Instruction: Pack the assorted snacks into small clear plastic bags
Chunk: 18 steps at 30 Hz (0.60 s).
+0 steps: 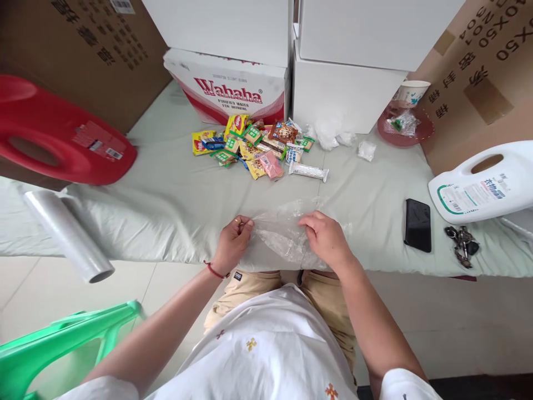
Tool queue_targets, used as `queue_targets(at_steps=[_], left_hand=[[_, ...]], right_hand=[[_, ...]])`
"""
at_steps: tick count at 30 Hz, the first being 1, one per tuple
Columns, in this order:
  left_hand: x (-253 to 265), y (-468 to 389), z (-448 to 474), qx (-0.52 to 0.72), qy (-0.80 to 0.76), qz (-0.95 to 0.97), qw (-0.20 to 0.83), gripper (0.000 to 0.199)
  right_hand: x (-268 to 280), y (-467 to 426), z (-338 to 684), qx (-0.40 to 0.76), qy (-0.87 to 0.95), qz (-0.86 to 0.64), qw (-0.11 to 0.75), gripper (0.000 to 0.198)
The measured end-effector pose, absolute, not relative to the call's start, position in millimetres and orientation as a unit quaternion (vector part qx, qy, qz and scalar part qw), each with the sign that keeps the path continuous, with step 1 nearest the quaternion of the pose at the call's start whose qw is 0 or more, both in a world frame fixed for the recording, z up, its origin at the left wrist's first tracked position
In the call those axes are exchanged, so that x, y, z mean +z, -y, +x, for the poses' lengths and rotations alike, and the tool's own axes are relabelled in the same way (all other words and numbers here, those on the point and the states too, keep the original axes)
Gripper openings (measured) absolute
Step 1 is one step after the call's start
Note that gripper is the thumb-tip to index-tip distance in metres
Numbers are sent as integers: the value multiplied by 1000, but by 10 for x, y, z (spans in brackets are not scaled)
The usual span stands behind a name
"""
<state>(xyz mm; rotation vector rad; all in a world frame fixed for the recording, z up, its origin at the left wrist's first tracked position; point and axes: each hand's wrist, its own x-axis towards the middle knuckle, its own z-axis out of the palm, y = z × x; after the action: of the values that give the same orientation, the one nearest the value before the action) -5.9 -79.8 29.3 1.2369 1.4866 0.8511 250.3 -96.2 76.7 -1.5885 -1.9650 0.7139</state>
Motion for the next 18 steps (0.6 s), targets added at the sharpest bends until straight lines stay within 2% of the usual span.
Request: queue_targets(at_steps=[3,5,8,10,13,15,16,18], left_hand=[[316,859,-132,328,-621,530,475,27],[319,887,-192,293,-629,559,454,26],[327,904,-311,232,-637,601,424,22],[380,909,-388,223,-655,621,369,21],[603,939,-407,291,-674,645,211,23],[828,975,-309,346,-640,670,149,22],[938,988,-224,361,-604,693,156,21],[1099,979,-3,343,-491,761,251,23]], right_hand=[[676,810,2411,357,733,-556,160,31],[664,795,2301,381,753,-527,101,31],[668,878,2090,325,790,-517,52,47],[668,961,1963,276,807,-521,18,61],[665,1056,1838,231,825,-515,-32,72],[661,1086,1797,217,835,-504,-42,74],[654,1093,1784,212,839,-499,-37,72],[625,1096,1767,210,845,-492,-8,59]])
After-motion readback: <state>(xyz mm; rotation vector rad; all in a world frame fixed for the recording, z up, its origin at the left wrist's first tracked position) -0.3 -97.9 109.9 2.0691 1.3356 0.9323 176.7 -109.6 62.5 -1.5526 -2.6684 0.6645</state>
